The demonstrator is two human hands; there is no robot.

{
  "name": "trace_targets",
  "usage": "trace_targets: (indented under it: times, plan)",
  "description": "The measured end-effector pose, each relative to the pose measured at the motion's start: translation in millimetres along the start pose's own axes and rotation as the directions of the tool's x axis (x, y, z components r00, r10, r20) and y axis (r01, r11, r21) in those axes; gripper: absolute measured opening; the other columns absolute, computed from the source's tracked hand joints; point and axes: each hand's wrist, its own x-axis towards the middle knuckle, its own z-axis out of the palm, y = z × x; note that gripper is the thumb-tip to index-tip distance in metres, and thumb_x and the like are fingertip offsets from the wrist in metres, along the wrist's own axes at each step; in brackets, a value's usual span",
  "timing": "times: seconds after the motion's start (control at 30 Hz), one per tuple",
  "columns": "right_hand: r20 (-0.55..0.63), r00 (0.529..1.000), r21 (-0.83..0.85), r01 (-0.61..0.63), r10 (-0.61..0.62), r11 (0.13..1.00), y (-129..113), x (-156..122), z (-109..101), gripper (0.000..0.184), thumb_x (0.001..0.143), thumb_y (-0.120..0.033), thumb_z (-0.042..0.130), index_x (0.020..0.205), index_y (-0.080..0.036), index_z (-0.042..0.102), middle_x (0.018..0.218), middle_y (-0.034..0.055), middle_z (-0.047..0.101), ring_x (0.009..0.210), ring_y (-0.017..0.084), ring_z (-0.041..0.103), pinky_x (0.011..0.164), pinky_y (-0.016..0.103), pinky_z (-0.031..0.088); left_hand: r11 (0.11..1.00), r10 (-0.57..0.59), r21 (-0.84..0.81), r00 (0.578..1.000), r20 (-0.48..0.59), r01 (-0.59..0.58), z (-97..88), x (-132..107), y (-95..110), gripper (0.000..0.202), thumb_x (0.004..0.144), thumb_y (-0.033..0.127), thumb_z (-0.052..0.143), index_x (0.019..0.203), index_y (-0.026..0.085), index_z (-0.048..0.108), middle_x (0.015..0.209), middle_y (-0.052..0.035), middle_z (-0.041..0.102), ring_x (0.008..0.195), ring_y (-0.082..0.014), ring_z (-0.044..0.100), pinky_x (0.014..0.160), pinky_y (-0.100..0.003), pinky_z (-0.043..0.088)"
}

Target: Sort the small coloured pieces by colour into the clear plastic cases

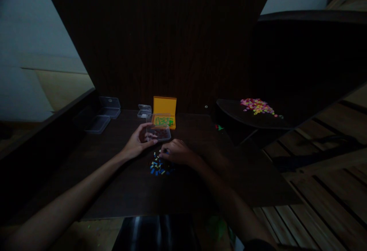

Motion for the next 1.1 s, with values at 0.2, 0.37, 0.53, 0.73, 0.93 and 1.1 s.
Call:
trace_targets:
  times: [0.2,0.37,0.53,0.73,0.93,1.1]
  plan:
    - [0.000,1.000,-0.026,-0.004,0.004,1.000,-1.7,-1.0,0.9,0.018,0.081,-0.034,0.065,0.091,-0.020,0.071,0.070,-0.0007,0.064,0.065,0.011,0.054,0.062,0.021,0.033,1.000,0.017,0.012,1.000,0.004,-0.017,0.4,1.0,1.9,0.066,0.066,0.021,0.078,0.122,0.019,0.042,0.095,-0.0042,0.062,0.088,-0.0153,0.063,0.078,-0.029,0.051]
    - [0.022,0.999,-0.044,-0.038,0.039,0.998,-0.2,-1.3,-0.4,0.018,0.080,-0.033,0.064,0.093,-0.022,0.071,0.071,-0.0006,0.064,0.069,0.012,0.055,0.064,0.022,0.034,1.000,0.001,0.005,1.000,0.005,-0.001,0.9,0.2,3.9,0.067,0.066,0.022,0.078,0.122,0.018,0.042,0.091,-0.0030,0.063,0.088,-0.0159,0.064,0.078,-0.030,0.050]
    - [0.066,0.996,-0.036,-0.060,0.062,0.998,-1.3,-1.8,-5.2,0.019,0.079,-0.031,0.065,0.094,-0.023,0.071,0.071,-0.0013,0.063,0.067,0.011,0.055,0.063,0.021,0.034,1.000,0.005,0.008,1.000,-0.002,-0.005,0.9,0.2,4.0,0.068,0.065,0.022,0.078,0.122,0.018,0.042,0.091,-0.0033,0.063,0.087,-0.0162,0.064,0.079,-0.031,0.051]
    - [0.037,0.999,-0.012,-0.011,0.012,1.000,1.0,-3.0,-3.4,0.018,0.081,-0.029,0.060,0.094,-0.022,0.070,0.077,0.0002,0.066,0.069,0.012,0.057,0.063,0.022,0.035,1.000,-0.013,0.011,1.000,0.000,0.013,1.2,0.3,6.0,0.069,0.064,0.025,0.079,0.122,0.019,0.041,0.089,-0.0028,0.063,0.088,-0.0168,0.063,0.079,-0.031,0.050]
    - [0.038,0.999,-0.012,-0.008,0.008,1.000,6.9,-1.9,-0.4,0.017,0.083,-0.026,0.057,0.093,-0.021,0.070,0.085,0.0019,0.069,0.077,0.013,0.059,0.069,0.023,0.037,1.000,-0.010,0.001,1.000,0.003,0.010,1.7,-0.3,7.1,0.068,0.064,0.024,0.079,0.121,0.019,0.042,0.091,-0.0031,0.062,0.088,-0.0170,0.063,0.078,-0.031,0.050]
    - [0.044,0.999,-0.021,-0.027,0.028,0.999,3.0,-3.1,-2.9,0.018,0.083,-0.027,0.058,0.095,-0.021,0.070,0.080,0.0008,0.067,0.072,0.012,0.057,0.067,0.022,0.036,1.000,-0.012,0.005,1.000,0.004,0.012,2.3,-0.2,6.2,0.068,0.064,0.023,0.079,0.122,0.018,0.043,0.090,-0.0030,0.063,0.087,-0.0161,0.063,0.078,-0.030,0.050]
